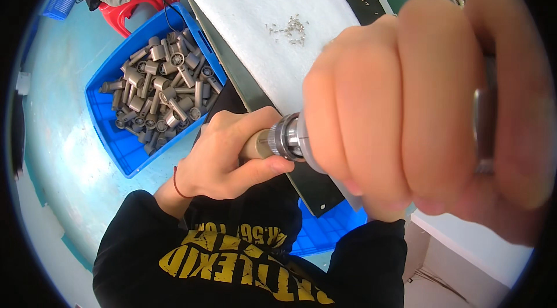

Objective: The recorder is assembling small handheld fans using an electric screwdriver to secure the housing parts.

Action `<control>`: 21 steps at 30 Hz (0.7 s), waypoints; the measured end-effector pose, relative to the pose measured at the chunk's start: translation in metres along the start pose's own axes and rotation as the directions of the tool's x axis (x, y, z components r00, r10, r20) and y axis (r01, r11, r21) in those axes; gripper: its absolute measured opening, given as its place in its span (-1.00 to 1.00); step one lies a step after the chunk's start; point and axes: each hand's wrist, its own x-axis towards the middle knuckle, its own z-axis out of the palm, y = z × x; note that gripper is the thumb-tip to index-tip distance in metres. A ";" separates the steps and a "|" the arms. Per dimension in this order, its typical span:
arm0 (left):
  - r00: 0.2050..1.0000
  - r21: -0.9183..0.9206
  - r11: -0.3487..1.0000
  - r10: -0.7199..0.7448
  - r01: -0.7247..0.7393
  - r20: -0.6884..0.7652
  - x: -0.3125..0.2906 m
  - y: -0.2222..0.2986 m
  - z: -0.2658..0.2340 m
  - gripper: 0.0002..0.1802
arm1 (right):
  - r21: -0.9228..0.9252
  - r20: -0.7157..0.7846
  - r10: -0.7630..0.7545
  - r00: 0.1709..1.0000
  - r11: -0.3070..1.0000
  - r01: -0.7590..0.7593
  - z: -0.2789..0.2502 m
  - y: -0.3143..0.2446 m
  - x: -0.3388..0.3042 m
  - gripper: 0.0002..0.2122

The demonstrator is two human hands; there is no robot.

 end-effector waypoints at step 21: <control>1.000 0.102 0.995 0.019 -0.020 0.014 0.005 0.013 0.013 -0.63 | -0.058 -0.353 -0.236 0.906 0.971 0.230 0.042 0.013 0.004 -0.84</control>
